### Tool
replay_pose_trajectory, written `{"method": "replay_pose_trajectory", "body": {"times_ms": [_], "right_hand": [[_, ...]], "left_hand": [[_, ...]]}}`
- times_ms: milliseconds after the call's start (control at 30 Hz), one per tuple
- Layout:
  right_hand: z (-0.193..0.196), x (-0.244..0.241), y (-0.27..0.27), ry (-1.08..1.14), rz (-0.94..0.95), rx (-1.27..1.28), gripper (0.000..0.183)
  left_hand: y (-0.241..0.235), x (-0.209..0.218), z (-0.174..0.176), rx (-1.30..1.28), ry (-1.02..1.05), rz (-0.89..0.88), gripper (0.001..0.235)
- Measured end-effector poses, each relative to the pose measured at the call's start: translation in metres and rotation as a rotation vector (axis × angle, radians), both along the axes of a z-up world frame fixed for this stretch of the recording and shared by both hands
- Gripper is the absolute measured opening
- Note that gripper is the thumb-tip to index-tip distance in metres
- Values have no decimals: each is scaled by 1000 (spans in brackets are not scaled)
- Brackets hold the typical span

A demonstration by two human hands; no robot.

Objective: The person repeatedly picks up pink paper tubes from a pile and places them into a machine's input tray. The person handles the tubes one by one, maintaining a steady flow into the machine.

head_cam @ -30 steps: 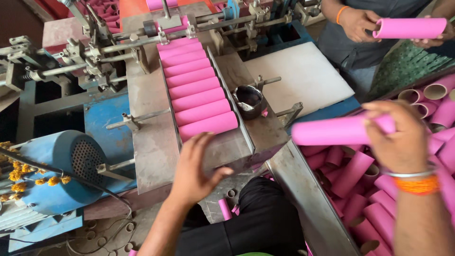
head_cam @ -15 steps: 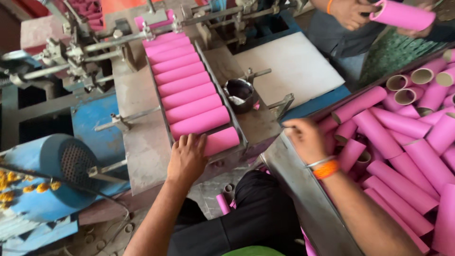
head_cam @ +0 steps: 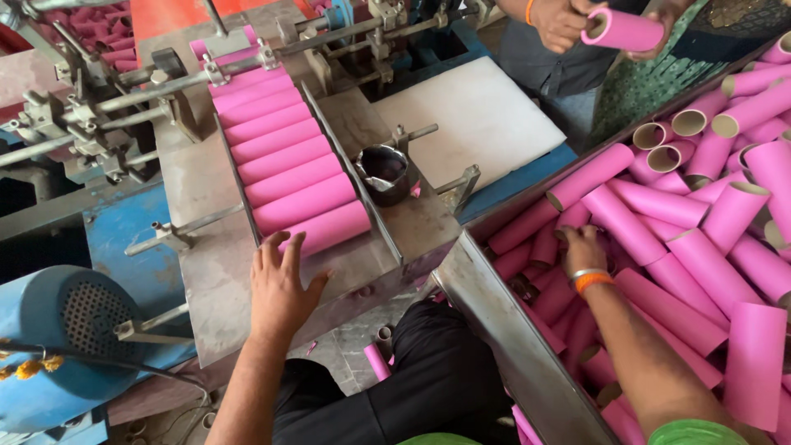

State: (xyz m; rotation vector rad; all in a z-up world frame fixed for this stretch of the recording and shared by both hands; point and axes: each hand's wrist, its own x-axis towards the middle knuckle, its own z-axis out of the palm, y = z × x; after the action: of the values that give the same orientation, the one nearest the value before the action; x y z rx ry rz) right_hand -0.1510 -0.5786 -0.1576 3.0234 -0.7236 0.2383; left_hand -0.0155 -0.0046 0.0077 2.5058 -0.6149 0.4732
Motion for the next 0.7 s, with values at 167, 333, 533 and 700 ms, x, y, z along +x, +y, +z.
{"method": "replay_pose_trajectory", "body": {"times_ms": [167, 333, 533, 700], "right_hand": [[50, 61, -37, 134, -19, 27, 60], [57, 83, -69, 299, 64, -127, 72], [56, 67, -63, 354, 65, -146, 34], [133, 49, -48, 237, 99, -222, 27]], "left_hand": [[1, -3, -3, -43, 19, 25, 69], [0, 1, -3, -57, -1, 31, 69], [2, 2, -6, -104, -21, 7, 69], [7, 3, -18, -196, -27, -29, 59]]}}
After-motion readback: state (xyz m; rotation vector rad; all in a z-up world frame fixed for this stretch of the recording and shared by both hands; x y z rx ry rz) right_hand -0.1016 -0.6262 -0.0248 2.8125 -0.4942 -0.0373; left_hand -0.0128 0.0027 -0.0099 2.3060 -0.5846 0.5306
